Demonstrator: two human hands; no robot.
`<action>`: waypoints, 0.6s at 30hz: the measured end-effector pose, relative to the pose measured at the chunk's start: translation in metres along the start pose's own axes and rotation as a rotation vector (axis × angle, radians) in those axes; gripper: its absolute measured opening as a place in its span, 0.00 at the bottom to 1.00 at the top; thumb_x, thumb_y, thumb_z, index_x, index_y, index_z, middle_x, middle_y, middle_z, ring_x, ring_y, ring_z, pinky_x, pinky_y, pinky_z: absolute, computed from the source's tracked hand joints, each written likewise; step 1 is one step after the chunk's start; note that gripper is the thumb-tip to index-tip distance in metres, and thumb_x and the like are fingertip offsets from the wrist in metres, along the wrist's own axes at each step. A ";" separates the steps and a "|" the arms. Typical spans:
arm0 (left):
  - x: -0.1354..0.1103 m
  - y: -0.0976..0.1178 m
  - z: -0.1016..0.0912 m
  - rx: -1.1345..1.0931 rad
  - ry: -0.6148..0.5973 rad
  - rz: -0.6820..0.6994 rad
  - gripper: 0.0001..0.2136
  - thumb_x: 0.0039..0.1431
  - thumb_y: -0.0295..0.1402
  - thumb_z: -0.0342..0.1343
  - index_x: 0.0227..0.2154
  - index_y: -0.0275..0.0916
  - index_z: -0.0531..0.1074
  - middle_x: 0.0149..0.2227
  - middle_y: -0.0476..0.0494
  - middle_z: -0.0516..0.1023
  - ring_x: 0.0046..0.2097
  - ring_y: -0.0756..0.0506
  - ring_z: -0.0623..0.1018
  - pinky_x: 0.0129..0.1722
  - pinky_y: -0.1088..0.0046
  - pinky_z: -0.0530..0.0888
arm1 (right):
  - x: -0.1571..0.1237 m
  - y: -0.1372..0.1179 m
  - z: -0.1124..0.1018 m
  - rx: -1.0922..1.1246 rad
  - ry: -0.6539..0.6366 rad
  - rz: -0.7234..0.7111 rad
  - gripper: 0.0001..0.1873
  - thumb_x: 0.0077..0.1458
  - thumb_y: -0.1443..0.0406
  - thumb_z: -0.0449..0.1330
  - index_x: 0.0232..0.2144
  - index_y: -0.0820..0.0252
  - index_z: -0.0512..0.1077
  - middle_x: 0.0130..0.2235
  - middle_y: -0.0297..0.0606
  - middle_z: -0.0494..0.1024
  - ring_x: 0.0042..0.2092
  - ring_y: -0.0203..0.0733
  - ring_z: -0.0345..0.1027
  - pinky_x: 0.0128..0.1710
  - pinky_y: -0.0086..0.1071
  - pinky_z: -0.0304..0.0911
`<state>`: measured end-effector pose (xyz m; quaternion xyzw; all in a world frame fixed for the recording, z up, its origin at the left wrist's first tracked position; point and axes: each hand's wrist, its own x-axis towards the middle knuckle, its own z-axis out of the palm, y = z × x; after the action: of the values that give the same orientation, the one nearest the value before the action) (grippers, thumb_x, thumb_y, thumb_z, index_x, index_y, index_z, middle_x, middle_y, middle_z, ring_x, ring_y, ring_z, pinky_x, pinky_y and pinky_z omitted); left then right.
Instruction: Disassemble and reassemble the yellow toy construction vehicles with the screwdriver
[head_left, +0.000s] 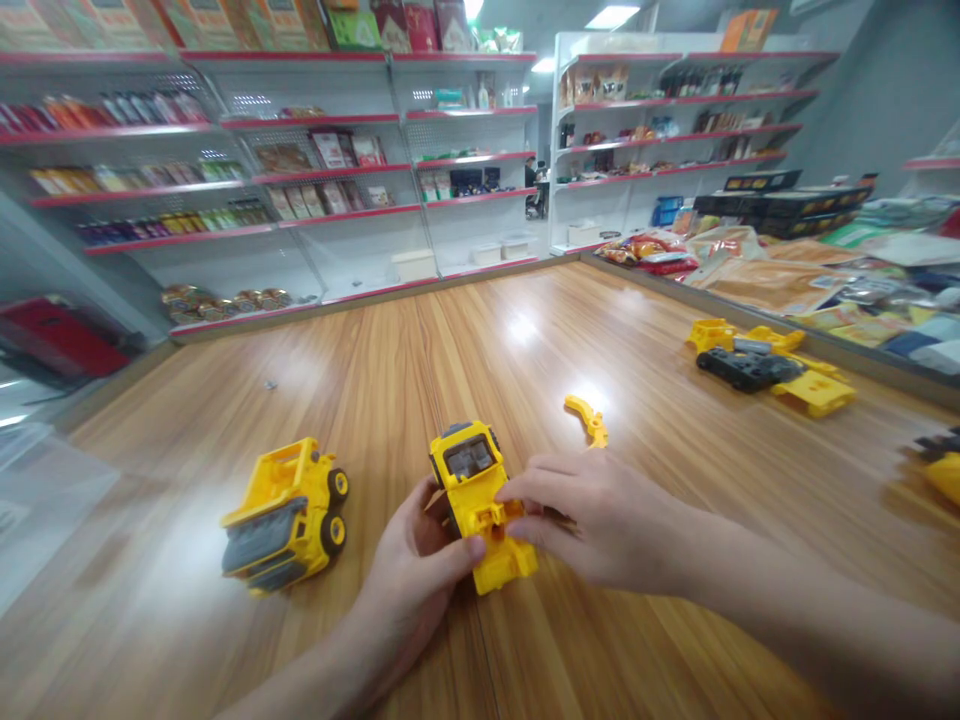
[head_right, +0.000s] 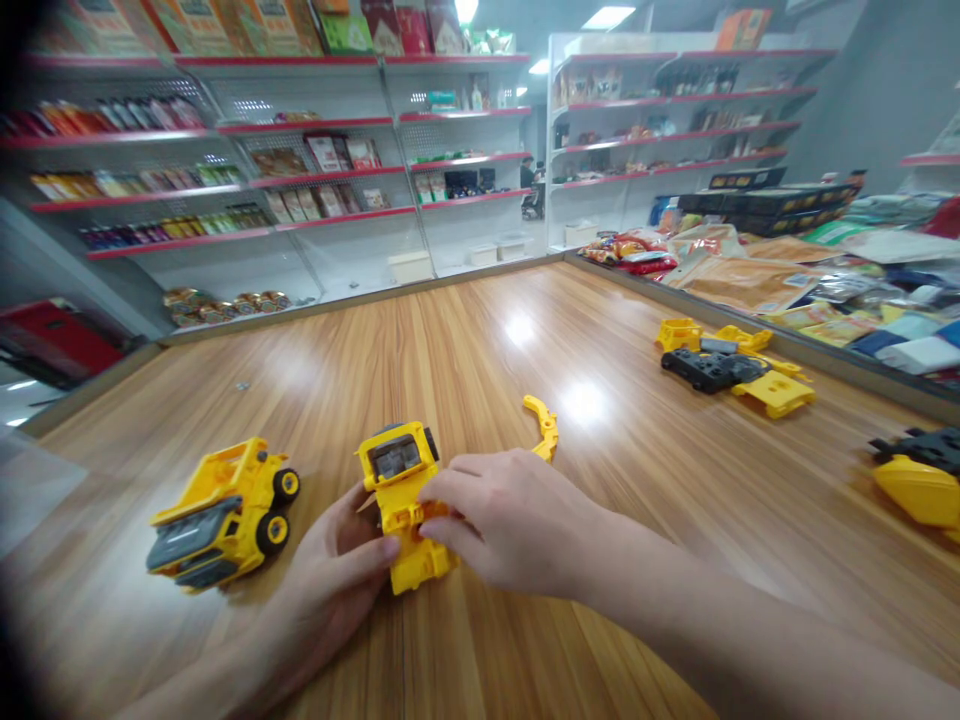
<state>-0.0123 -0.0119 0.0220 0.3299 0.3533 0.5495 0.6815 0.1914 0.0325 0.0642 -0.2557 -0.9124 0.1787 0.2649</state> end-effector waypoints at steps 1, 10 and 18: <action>0.000 0.000 0.000 0.006 -0.014 0.003 0.25 0.43 0.24 0.69 0.46 0.40 0.69 0.49 0.39 0.75 0.49 0.37 0.77 0.49 0.59 0.75 | 0.000 0.000 0.002 -0.002 -0.002 -0.004 0.09 0.62 0.66 0.55 0.42 0.62 0.73 0.36 0.38 0.77 0.36 0.37 0.70 0.36 0.29 0.60; -0.001 -0.001 0.001 0.084 0.005 0.007 0.27 0.43 0.27 0.69 0.48 0.39 0.68 0.49 0.38 0.74 0.50 0.38 0.76 0.49 0.62 0.74 | 0.000 -0.001 0.005 0.019 0.011 0.003 0.08 0.62 0.64 0.56 0.40 0.61 0.74 0.34 0.36 0.77 0.35 0.36 0.70 0.35 0.28 0.60; 0.000 -0.003 0.000 0.032 0.140 -0.003 0.33 0.37 0.27 0.72 0.50 0.38 0.68 0.46 0.39 0.75 0.46 0.40 0.77 0.47 0.64 0.74 | -0.001 0.022 -0.014 -0.257 0.020 0.233 0.08 0.60 0.69 0.57 0.31 0.60 0.75 0.32 0.37 0.77 0.35 0.38 0.70 0.36 0.30 0.58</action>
<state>-0.0113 -0.0122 0.0196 0.3012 0.4094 0.5643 0.6506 0.2080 0.0527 0.0649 -0.3932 -0.8892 0.0875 0.2168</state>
